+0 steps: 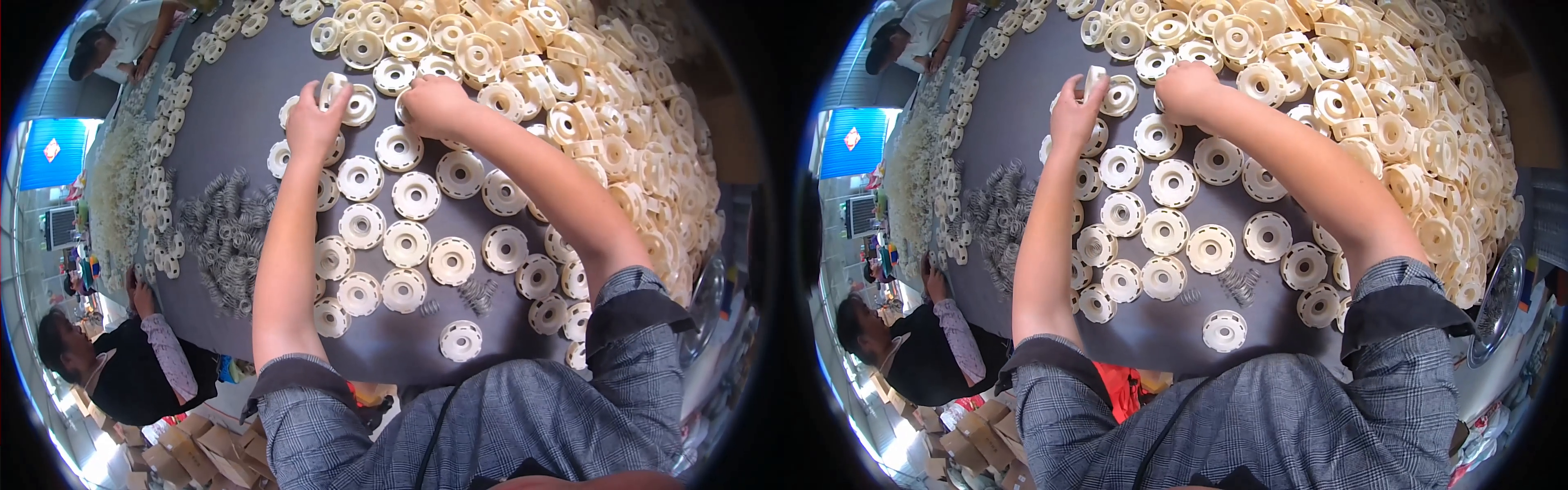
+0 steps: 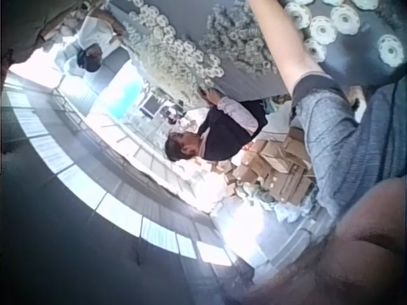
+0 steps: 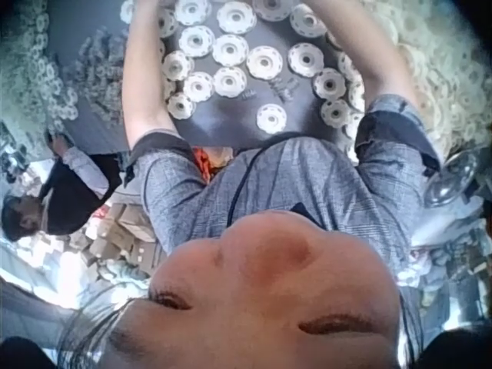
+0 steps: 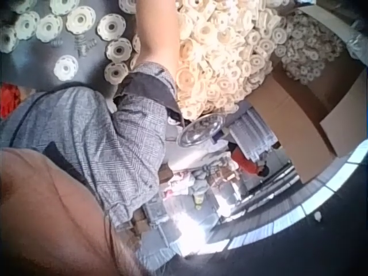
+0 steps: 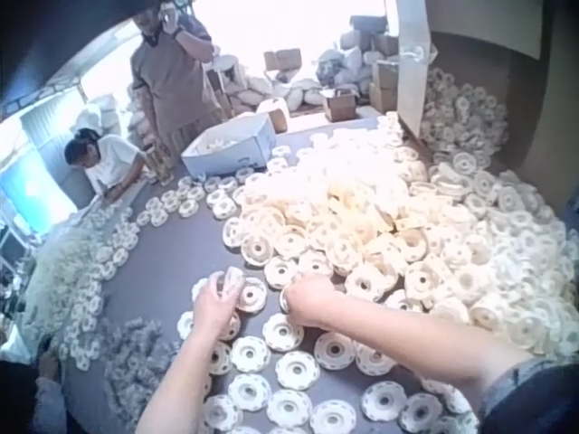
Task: The person arranges plastic circular bases on a table, empties metal springs from a sack onto the table, and inserts the springs into the plastic bases by hand.
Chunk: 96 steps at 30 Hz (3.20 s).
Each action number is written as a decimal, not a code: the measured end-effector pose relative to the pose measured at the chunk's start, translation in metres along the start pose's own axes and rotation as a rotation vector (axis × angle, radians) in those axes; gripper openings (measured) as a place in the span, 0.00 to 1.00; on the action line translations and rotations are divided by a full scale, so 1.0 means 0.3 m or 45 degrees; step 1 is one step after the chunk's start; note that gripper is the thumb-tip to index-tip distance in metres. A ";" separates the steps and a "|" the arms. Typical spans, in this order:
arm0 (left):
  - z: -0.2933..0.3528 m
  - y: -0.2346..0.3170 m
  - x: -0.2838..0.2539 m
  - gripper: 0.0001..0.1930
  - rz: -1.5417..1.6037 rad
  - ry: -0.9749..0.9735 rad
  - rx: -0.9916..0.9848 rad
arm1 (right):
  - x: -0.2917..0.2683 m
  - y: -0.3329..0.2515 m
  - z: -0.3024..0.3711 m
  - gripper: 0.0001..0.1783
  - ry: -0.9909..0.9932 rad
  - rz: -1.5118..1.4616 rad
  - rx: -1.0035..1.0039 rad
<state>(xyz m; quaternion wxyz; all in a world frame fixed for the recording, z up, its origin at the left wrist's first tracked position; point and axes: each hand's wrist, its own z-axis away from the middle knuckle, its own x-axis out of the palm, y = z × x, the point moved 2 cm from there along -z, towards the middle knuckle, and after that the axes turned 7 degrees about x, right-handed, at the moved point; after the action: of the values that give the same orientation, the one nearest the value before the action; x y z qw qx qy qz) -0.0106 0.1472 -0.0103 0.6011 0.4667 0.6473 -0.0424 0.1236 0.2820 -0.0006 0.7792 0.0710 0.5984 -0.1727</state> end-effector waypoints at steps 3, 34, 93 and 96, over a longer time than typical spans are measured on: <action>-0.049 -0.057 -0.013 0.28 0.351 -0.131 -0.130 | -0.016 -0.005 0.050 0.18 0.067 -0.036 -0.139; -0.001 -0.036 -0.010 0.10 0.603 -0.097 -0.087 | 0.004 0.118 0.045 0.09 0.761 -0.229 0.094; -0.086 0.043 0.119 0.36 -0.628 -0.454 0.468 | 0.019 0.073 -0.125 0.31 0.381 0.099 0.184; -0.109 -0.033 0.079 0.35 -0.595 -0.457 0.466 | 0.019 0.009 -0.149 0.29 0.573 -0.016 0.031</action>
<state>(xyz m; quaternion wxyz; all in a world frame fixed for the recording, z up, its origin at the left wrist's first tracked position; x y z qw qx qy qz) -0.0375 0.1750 -0.0258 0.5859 0.3909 0.6023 -0.3757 0.0854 0.2977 -0.0185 0.6241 0.1136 0.7554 -0.1645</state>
